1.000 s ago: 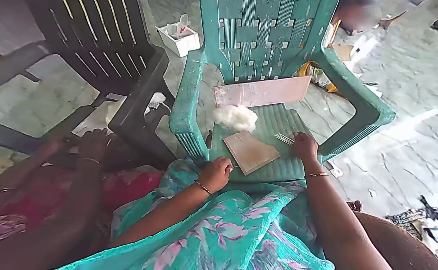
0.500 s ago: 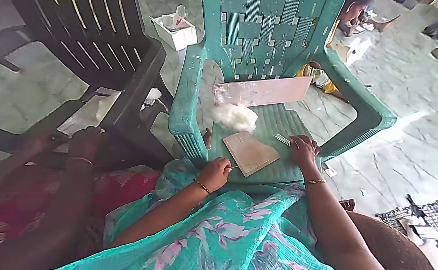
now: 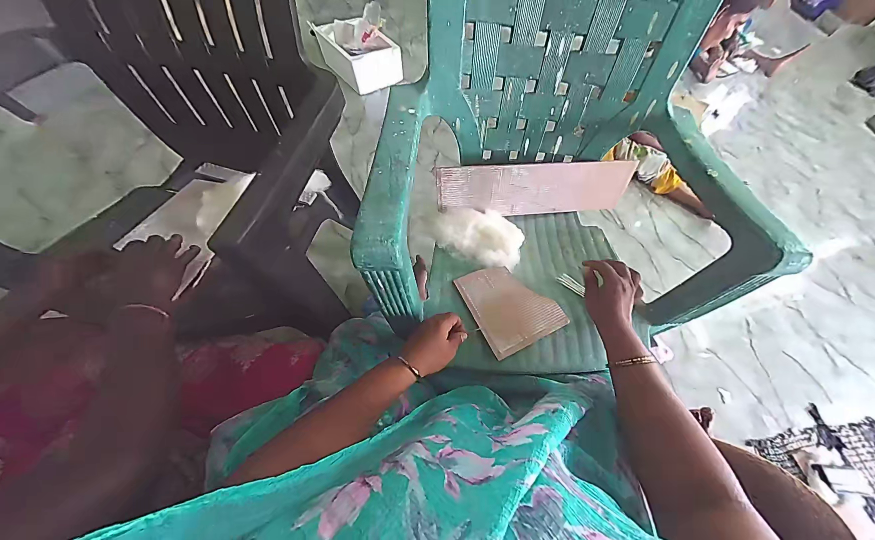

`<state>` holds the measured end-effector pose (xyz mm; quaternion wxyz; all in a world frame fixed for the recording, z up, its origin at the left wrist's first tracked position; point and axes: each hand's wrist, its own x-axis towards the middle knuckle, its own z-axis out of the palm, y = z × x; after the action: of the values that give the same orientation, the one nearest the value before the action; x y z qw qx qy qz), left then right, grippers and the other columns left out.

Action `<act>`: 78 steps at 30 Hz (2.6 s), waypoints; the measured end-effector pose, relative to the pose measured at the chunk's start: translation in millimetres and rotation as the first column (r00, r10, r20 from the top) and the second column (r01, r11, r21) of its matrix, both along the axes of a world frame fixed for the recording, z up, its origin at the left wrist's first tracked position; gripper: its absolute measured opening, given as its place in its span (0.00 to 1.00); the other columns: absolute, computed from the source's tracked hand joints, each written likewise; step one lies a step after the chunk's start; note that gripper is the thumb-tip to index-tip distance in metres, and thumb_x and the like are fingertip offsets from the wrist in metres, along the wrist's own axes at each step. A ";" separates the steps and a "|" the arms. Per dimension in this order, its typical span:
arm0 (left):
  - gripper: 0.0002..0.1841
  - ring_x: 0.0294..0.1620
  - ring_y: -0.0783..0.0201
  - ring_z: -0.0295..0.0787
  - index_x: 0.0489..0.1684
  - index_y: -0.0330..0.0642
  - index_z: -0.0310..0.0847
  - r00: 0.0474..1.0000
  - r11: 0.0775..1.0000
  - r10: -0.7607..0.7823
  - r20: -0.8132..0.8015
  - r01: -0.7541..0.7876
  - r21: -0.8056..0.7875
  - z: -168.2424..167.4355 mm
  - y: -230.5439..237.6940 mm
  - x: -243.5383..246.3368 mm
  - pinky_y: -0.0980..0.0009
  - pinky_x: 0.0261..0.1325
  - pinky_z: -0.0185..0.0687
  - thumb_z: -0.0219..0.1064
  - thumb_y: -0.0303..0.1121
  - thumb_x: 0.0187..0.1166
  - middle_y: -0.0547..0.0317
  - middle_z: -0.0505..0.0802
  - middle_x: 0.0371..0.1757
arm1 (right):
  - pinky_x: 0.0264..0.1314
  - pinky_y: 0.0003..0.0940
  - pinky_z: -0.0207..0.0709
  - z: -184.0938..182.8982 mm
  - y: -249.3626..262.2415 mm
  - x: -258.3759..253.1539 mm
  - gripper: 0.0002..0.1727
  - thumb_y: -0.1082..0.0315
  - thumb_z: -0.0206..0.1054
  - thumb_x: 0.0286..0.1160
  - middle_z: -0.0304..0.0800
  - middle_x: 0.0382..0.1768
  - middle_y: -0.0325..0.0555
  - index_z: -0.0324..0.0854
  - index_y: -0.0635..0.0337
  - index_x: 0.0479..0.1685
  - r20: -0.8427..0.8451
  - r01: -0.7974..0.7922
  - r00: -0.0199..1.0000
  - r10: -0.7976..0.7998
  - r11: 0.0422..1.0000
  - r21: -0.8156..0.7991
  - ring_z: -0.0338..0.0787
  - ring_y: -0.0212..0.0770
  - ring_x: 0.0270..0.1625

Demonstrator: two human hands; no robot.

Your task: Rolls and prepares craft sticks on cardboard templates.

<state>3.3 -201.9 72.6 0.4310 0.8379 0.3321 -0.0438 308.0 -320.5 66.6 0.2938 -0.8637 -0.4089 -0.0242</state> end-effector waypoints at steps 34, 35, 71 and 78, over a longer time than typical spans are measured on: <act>0.18 0.55 0.57 0.87 0.65 0.30 0.78 0.921 0.964 0.266 0.283 -0.255 -0.076 18.9 12.2 63.8 0.60 0.65 0.81 0.65 0.35 0.87 0.42 0.89 0.56 | 0.41 0.32 0.77 -1.1 35.6 -36.6 0.05 0.72 0.61 0.85 0.85 0.36 0.37 0.77 0.54 0.40 -0.884 0.359 0.354 0.304 0.829 0.429 0.83 0.32 0.36; 0.20 0.56 0.54 0.87 0.66 0.29 0.78 0.927 0.968 0.249 0.282 -0.250 -0.031 21.8 16.4 75.0 0.58 0.65 0.82 0.68 0.36 0.85 0.40 0.89 0.57 | 0.41 0.32 0.77 -2.6 36.3 -36.0 0.04 0.73 0.61 0.85 0.86 0.36 0.37 0.78 0.54 0.41 -0.882 0.348 0.355 0.309 0.832 0.432 0.83 0.33 0.36; 0.13 0.44 0.52 0.86 0.54 0.31 0.85 0.992 0.977 0.098 0.078 -0.111 0.184 9.4 67.3 183.9 0.51 0.55 0.80 0.63 0.35 0.89 0.42 0.90 0.45 | 0.46 0.41 0.86 -12.3 51.8 -10.5 0.12 0.68 0.64 0.86 0.88 0.44 0.54 0.81 0.68 0.58 -0.854 0.318 0.485 0.189 0.871 0.374 0.89 0.41 0.38; 0.15 0.56 0.43 0.88 0.56 0.30 0.85 0.978 0.934 0.209 -0.003 -0.199 0.298 8.7 76.7 187.0 0.43 0.67 0.78 0.62 0.35 0.89 0.36 0.91 0.51 | 0.44 0.35 0.83 -0.8 37.5 -9.9 0.10 0.65 0.62 0.88 0.83 0.43 0.46 0.78 0.61 0.57 -0.870 0.380 0.413 0.270 0.817 0.434 0.84 0.35 0.37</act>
<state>190.3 -125.2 81.4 0.2972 0.8530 0.4274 0.0369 298.1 -283.0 65.9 0.7105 -0.6169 -0.1245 0.3149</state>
